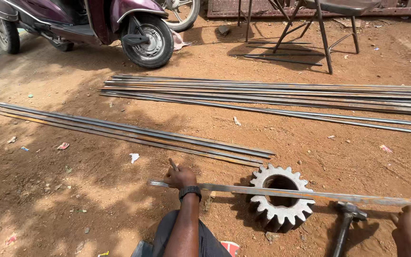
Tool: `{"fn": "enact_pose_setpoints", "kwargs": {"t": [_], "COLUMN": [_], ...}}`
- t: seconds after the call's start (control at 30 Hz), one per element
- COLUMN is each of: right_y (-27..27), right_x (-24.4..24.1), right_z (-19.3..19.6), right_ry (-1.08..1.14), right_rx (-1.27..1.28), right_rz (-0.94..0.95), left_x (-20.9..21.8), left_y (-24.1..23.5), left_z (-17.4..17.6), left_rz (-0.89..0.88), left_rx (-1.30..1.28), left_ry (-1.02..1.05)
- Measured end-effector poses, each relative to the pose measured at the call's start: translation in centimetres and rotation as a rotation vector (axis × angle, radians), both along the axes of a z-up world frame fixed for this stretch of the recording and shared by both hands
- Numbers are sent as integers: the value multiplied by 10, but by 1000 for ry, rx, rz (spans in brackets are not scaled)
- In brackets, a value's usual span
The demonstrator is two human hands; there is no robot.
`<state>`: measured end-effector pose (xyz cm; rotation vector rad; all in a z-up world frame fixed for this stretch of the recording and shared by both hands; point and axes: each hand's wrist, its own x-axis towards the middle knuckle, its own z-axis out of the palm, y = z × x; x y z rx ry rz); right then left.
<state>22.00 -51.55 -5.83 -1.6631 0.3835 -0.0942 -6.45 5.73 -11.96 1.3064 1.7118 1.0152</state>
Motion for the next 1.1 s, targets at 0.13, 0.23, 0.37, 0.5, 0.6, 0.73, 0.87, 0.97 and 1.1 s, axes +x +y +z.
{"fn": "enact_pose_setpoints", "kwargs": {"t": [0.13,0.23,0.37,0.5,0.6,0.73,0.87,0.97,1.1], "right_y": [10,13,16,22,22,30,-2,-6,9], "right_x": [-4,1,9,6,1,7,-13,-19,-12], "right_z": [-4,-2,3,0,-2,1,-8,-8,-9], "right_ry": [-12,34,42,19,52,71,83,78,84], "right_rx": [454,315,1404,142,258,334,330,355,424], "right_rz": [37,26,-360,-40,-94,-39,15,48,123], "left_x": [-14,-28,-31,-37,-43,-41,-40,-36,-39], "left_y": [11,8,5,8,2,11,17,30,38], "left_z": [-1,2,13,26,30,29,-3,-12,-6], "left_rz": [223,273,244,188,326,242,170,1,32], "left_rx": [-151,-285,-482,-587,-547,-527,-579,-630,-711], "left_ry": [-180,-249,-309,-319,-188,-247,-153,22,-132]}}
